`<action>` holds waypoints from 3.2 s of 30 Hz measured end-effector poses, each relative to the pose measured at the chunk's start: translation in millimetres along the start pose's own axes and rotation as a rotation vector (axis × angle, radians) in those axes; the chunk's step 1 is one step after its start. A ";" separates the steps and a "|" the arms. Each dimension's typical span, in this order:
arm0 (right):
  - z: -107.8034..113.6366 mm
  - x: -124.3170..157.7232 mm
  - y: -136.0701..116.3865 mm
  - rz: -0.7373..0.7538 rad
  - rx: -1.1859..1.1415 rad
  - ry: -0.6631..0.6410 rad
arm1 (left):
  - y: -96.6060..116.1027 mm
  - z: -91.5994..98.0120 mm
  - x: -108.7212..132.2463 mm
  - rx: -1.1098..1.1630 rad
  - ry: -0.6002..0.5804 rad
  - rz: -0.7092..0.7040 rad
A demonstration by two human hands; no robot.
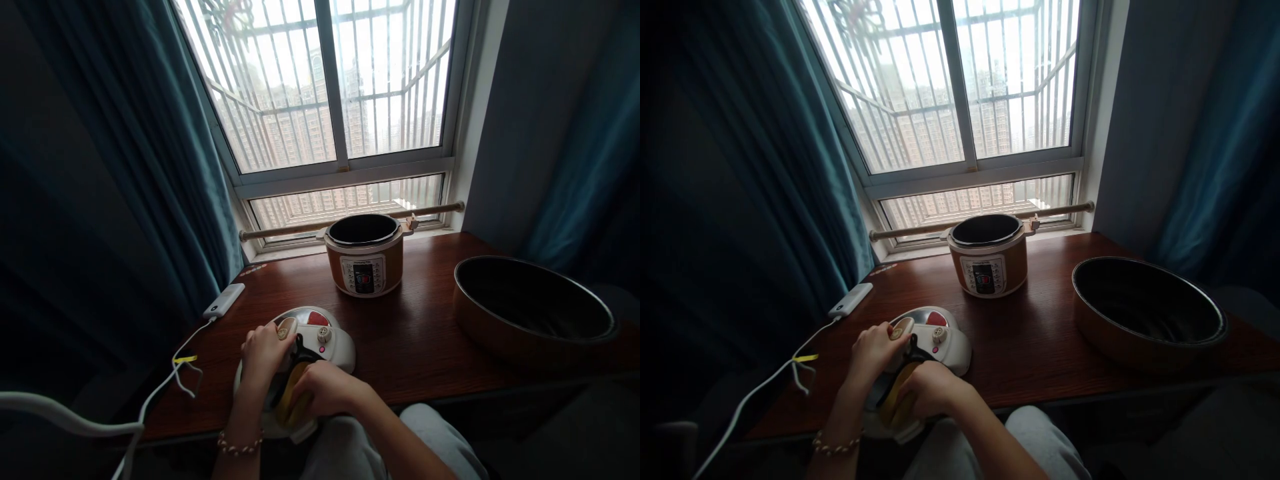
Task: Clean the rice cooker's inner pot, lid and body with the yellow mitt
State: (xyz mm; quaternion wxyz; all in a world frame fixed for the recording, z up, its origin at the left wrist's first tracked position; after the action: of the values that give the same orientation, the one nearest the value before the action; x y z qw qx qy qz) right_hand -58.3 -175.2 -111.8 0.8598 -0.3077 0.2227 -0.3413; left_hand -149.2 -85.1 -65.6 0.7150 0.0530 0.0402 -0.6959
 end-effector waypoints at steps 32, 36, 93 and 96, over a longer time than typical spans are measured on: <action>68.5 32.4 79.3 -0.376 -0.019 0.637 | 0.5 -3.8 -1.1 -0.026 0.011 -0.011; 70.9 33.7 94.7 -0.458 0.045 0.610 | -0.6 -4.5 -1.5 -0.019 0.011 -0.008; 60.4 12.5 72.5 -0.262 -0.213 0.658 | -66.5 -91.7 105.9 0.351 0.497 -0.037; 63.4 13.1 74.2 -0.262 -0.207 0.674 | -111.1 -108.7 66.5 0.477 0.365 0.092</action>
State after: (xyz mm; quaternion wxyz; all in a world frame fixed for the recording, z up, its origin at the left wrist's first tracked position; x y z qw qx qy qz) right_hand 21.4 -117.8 -119.5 0.6517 -0.2893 0.4852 -0.5061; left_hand -256.6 -139.5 -184.2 0.6941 0.3452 0.0009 -0.6317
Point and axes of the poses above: each hand's wrist, its own x-axis away from the middle knuckle, its own z-axis out of the back of the hand, y = z × x, the point moved 9 cm from there along -x, towards the middle knuckle
